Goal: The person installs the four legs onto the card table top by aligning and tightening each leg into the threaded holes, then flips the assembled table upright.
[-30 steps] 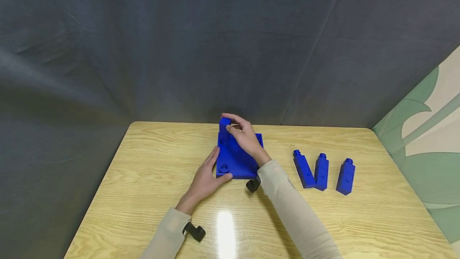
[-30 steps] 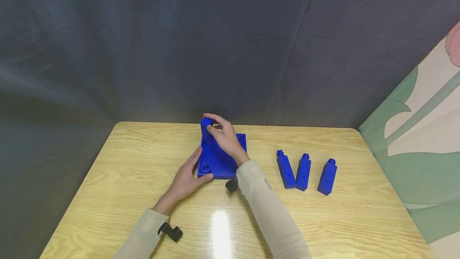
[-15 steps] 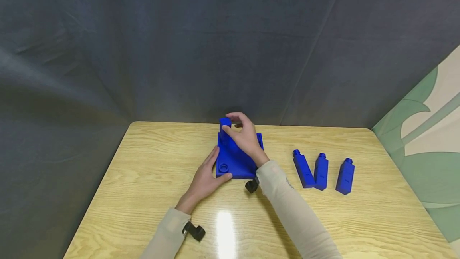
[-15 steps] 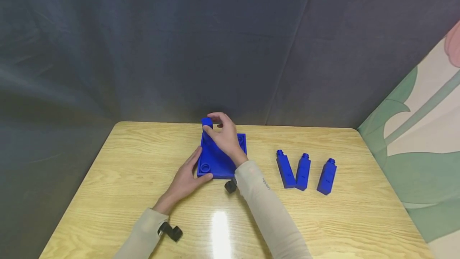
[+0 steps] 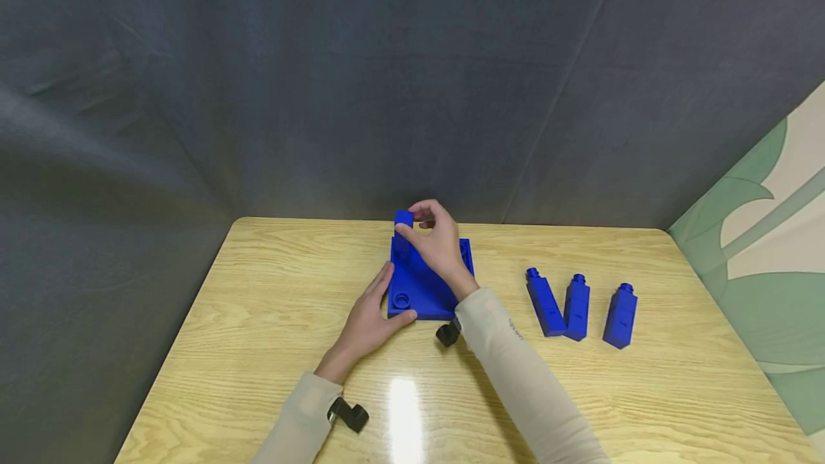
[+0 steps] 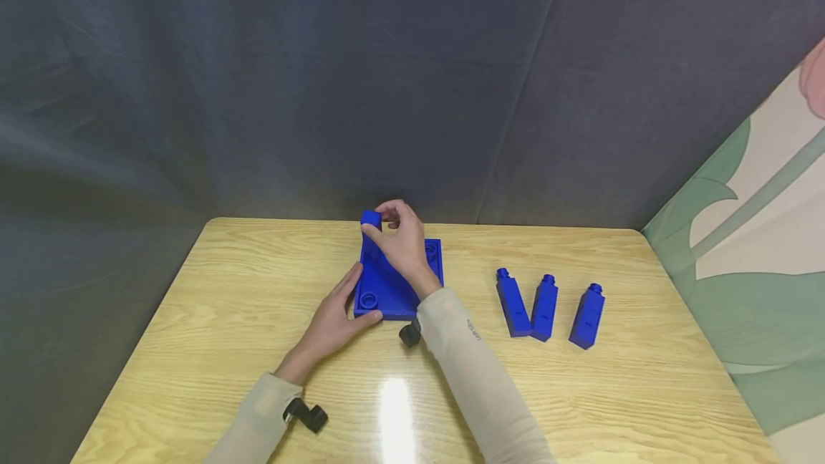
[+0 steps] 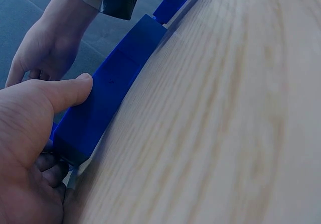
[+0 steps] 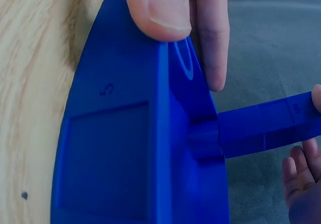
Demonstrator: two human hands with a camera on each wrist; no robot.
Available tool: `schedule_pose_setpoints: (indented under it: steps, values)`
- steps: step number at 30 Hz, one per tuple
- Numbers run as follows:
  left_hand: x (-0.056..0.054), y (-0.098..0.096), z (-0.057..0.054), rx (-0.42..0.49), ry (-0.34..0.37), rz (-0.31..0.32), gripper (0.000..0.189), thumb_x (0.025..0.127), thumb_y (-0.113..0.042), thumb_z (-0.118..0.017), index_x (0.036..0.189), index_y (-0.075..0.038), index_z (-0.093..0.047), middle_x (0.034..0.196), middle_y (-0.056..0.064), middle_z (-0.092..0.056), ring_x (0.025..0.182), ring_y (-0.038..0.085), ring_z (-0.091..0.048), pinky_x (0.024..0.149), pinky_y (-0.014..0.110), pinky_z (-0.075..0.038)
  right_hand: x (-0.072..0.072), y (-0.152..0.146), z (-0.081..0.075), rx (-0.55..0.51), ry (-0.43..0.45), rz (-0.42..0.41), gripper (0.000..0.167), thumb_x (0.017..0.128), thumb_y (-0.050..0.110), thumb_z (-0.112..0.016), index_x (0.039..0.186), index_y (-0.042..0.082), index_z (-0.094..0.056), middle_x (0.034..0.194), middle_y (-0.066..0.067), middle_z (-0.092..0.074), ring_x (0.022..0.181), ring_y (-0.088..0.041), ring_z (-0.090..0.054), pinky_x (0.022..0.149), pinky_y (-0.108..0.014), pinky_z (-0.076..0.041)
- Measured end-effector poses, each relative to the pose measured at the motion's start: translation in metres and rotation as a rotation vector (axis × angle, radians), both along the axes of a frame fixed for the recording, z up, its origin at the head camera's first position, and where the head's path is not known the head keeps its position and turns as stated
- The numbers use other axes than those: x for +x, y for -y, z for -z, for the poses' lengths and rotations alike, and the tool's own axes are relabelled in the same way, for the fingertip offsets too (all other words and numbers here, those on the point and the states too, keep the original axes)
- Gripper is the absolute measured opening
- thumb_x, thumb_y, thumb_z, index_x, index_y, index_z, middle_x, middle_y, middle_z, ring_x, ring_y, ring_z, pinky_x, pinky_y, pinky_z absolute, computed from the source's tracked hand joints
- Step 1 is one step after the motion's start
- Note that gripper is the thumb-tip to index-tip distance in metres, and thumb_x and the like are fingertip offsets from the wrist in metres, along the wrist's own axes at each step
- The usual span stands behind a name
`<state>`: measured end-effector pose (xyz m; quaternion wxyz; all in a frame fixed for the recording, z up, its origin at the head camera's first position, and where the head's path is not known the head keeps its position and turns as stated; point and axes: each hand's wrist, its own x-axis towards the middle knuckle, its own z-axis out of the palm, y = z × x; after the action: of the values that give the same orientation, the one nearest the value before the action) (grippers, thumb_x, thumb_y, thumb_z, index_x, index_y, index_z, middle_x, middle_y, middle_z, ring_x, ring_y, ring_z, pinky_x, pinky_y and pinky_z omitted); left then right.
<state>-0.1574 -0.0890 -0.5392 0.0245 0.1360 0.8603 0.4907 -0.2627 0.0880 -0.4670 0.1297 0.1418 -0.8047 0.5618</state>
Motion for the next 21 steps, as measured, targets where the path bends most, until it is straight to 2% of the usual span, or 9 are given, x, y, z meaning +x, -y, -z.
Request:
schedule_pose_setpoints:
  steps: [4, 8, 11, 15, 18, 21]
  values:
    - [0.0004, -0.0007, -0.0001, 0.001, -0.014, 0.002, 0.105, 0.100, -0.041, -0.085, 0.177, -0.005, -0.023, 0.184, 0.015, -0.022, 0.168, 0.038, -0.024, 0.134, 0.061, -0.028, -0.0001, -0.0004, 0.0016, -0.020, 0.005, -0.024, 0.050, 0.100, 0.014, -0.086, 0.142, 0.000, -0.062, 0.125, -0.019, -0.068, 0.117, -0.035, -0.066, 0.104, -0.052, -0.057]
    - [0.0003, -0.0008, 0.0000, -0.001, -0.017, 0.002, 0.105, 0.100, -0.041, -0.085, 0.176, -0.004, -0.024, 0.184, 0.015, -0.022, 0.168, 0.038, -0.024, 0.134, 0.060, -0.028, -0.0001, -0.0026, 0.0030, -0.073, 0.018, -0.083, 0.055, 0.108, 0.012, -0.075, 0.156, -0.001, -0.053, 0.136, -0.025, -0.064, 0.125, -0.038, -0.063, 0.107, -0.054, -0.054]
    - [0.0004, -0.0008, -0.0004, 0.004, -0.014, 0.002, 0.104, 0.100, -0.040, -0.085, 0.177, -0.004, -0.024, 0.184, 0.015, -0.022, 0.168, 0.038, -0.024, 0.134, 0.060, -0.028, -0.0008, -0.0047, 0.0035, -0.144, 0.036, -0.158, 0.050, 0.112, 0.004, -0.060, 0.161, -0.001, -0.049, 0.146, -0.029, -0.060, 0.135, -0.040, -0.060, 0.112, -0.055, -0.052]
    - [0.0012, -0.0006, -0.0021, 0.012, -0.006, 0.002, 0.104, 0.100, -0.041, -0.085, 0.176, -0.004, -0.024, 0.184, 0.014, -0.022, 0.168, 0.038, -0.025, 0.133, 0.061, -0.028, -0.0019, -0.0074, 0.0031, -0.210, 0.083, -0.283, 0.057, 0.110, -0.003, -0.044, 0.167, 0.001, -0.043, 0.159, -0.026, -0.054, 0.149, -0.041, -0.051, 0.119, -0.056, -0.045]
    - [0.0015, -0.0004, -0.0024, 0.011, -0.005, -0.001, 0.104, 0.100, -0.041, -0.085, 0.176, -0.004, -0.024, 0.184, 0.014, -0.023, 0.168, 0.039, -0.025, 0.133, 0.062, -0.029, -0.0023, -0.0084, 0.0016, -0.204, 0.115, -0.351, 0.061, 0.110, -0.001, -0.040, 0.170, 0.002, -0.039, 0.165, -0.023, -0.053, 0.156, -0.038, -0.045, 0.120, -0.055, -0.040]
    - [0.0015, -0.0007, -0.0024, 0.011, -0.005, -0.002, 0.104, 0.100, -0.041, -0.085, 0.176, -0.004, -0.024, 0.184, 0.013, -0.023, 0.168, 0.039, -0.026, 0.132, 0.062, -0.029, -0.0023, -0.0089, 0.0009, -0.182, 0.138, -0.386, 0.059, 0.113, 0.001, -0.039, 0.172, 0.001, -0.036, 0.166, -0.022, -0.052, 0.160, -0.036, -0.041, 0.120, -0.053, -0.038]
